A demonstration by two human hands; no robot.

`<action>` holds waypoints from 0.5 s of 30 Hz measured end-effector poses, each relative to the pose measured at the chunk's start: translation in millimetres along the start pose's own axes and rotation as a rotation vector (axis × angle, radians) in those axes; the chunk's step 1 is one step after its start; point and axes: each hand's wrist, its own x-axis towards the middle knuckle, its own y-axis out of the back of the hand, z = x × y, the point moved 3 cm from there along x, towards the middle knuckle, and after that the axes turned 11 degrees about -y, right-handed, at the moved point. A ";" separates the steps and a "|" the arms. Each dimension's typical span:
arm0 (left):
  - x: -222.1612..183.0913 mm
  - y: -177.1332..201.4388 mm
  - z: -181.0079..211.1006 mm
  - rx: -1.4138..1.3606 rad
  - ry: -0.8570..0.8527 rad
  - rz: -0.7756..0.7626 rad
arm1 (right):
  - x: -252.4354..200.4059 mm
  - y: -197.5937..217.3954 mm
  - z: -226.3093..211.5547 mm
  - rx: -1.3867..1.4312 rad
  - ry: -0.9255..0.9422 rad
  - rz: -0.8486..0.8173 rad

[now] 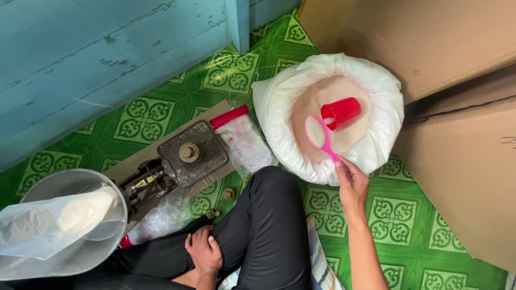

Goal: Scooping white powder from a large sack into a funnel-like container using a pink plastic scoop.

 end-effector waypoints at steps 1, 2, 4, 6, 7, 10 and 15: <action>1.2 -0.3 -0.2 -0.002 0.004 -0.001 | 1.3 -0.7 0.7 0.014 0.002 -0.006; 0.9 -0.5 -0.8 -0.001 0.004 -0.002 | 0.4 -1.2 -0.5 0.015 0.000 -0.006; 0.0 -1.1 -1.3 0.003 -0.012 0.003 | -1.6 -2.1 -4.0 -0.036 0.031 0.017; 1.2 -0.3 -0.2 0.004 -0.013 0.007 | -1.3 -2.7 -4.1 -0.033 0.038 0.014; 1.3 0.4 0.5 0.005 -0.015 0.012 | -1.7 -2.8 -4.3 -0.030 0.046 0.012; 1.1 -1.5 -0.9 0.011 -0.022 0.018 | -2.6 -2.3 -8.2 -0.017 0.042 0.013; 3.1 4.2 3.9 -0.005 -0.008 0.023 | -11.4 -4.1 -26.3 -0.178 0.149 0.063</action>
